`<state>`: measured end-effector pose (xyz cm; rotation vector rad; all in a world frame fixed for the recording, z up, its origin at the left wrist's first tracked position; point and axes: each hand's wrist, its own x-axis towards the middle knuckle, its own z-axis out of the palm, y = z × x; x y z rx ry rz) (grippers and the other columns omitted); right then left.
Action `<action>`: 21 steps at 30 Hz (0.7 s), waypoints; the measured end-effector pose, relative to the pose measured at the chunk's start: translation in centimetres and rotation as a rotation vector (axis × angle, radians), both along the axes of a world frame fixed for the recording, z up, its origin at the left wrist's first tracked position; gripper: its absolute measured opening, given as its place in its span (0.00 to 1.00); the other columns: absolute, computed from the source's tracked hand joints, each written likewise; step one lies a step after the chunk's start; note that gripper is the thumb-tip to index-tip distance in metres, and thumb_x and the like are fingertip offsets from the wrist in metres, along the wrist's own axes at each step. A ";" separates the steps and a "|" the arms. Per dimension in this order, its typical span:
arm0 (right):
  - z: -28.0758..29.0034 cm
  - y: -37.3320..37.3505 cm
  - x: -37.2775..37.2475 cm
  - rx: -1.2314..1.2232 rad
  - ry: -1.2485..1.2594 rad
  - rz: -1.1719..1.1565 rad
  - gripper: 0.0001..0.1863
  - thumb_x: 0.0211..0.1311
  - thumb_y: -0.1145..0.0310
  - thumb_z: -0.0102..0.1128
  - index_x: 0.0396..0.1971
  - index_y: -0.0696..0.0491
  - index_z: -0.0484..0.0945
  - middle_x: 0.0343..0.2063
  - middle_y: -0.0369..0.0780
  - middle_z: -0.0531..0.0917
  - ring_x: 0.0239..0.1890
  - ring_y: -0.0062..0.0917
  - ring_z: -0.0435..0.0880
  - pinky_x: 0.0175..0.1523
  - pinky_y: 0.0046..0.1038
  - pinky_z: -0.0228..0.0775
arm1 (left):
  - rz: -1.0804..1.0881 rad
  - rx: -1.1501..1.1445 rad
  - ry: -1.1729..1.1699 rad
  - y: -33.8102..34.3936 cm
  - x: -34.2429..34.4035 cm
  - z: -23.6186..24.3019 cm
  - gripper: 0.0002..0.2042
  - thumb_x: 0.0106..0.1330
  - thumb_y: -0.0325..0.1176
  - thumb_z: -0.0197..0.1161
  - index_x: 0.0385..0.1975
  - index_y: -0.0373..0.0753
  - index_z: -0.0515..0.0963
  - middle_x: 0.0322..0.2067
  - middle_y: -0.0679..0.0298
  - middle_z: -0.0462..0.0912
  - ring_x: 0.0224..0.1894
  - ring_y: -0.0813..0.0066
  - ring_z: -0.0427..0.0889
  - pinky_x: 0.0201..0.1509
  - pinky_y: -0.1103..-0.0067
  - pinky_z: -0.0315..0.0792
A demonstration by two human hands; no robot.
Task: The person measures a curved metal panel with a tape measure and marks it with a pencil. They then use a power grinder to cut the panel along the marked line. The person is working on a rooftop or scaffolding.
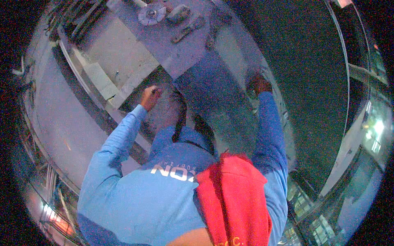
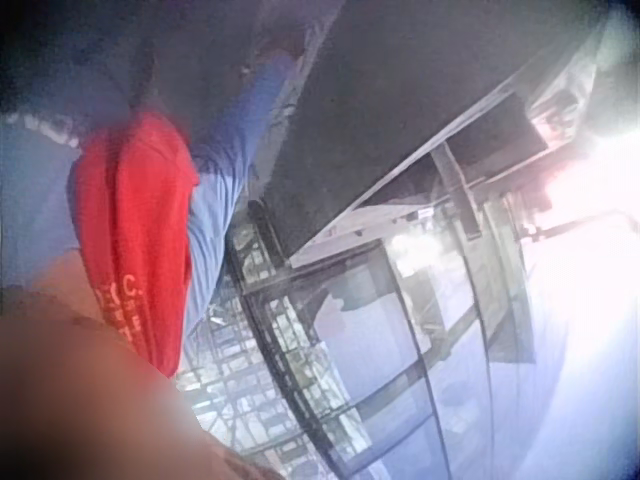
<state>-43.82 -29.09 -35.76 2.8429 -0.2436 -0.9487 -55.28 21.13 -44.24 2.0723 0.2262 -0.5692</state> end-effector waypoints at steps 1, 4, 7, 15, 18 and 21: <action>0.4 0.5 0.2 0.038 -0.076 0.014 0.20 0.65 0.59 0.50 0.53 0.52 0.70 0.45 0.53 0.79 0.48 0.48 0.78 0.52 0.44 0.70 | 0.056 -0.104 0.094 0.7 0.8 -0.3 0.13 0.64 0.39 0.58 0.42 0.38 0.80 0.32 0.58 0.84 0.35 0.68 0.84 0.42 0.73 0.76; -0.1 2.1 -0.2 0.116 -0.281 -0.074 0.18 0.64 0.64 0.50 0.52 0.52 0.71 0.47 0.53 0.78 0.49 0.50 0.77 0.53 0.44 0.69 | 0.150 -0.338 0.176 0.4 2.9 -2.3 0.13 0.64 0.37 0.60 0.41 0.36 0.80 0.31 0.59 0.84 0.34 0.73 0.83 0.38 0.75 0.76; -0.7 2.4 -3.8 0.238 -0.440 -0.301 0.18 0.62 0.66 0.54 0.52 0.52 0.72 0.47 0.53 0.78 0.49 0.49 0.77 0.54 0.42 0.70 | 0.141 -0.509 0.249 -1.9 3.6 -2.4 0.11 0.63 0.34 0.61 0.40 0.35 0.80 0.29 0.60 0.84 0.33 0.77 0.83 0.36 0.78 0.77; -1.7 6.3 -23.4 0.294 -0.375 -0.597 0.19 0.62 0.55 0.56 0.47 0.52 0.76 0.44 0.50 0.80 0.45 0.45 0.79 0.54 0.40 0.69 | -0.109 -0.314 0.173 -3.3 5.9 -3.0 0.11 0.59 0.37 0.64 0.36 0.37 0.82 0.29 0.58 0.85 0.32 0.72 0.85 0.37 0.74 0.77; -1.1 8.0 -29.3 0.231 -0.445 -0.795 0.19 0.61 0.54 0.57 0.44 0.52 0.77 0.42 0.49 0.80 0.44 0.45 0.79 0.51 0.40 0.69 | -0.291 -0.125 -0.118 -2.2 6.4 -4.5 0.17 0.56 0.46 0.65 0.31 0.37 0.83 0.29 0.54 0.84 0.33 0.64 0.85 0.38 0.70 0.76; -1.8 8.8 -34.0 0.157 -0.560 -0.846 0.19 0.60 0.53 0.58 0.42 0.52 0.78 0.39 0.48 0.82 0.42 0.45 0.80 0.46 0.41 0.71 | -0.537 0.040 -0.186 -1.1 7.4 -6.6 0.20 0.60 0.50 0.61 0.34 0.37 0.82 0.29 0.52 0.84 0.31 0.63 0.84 0.37 0.70 0.77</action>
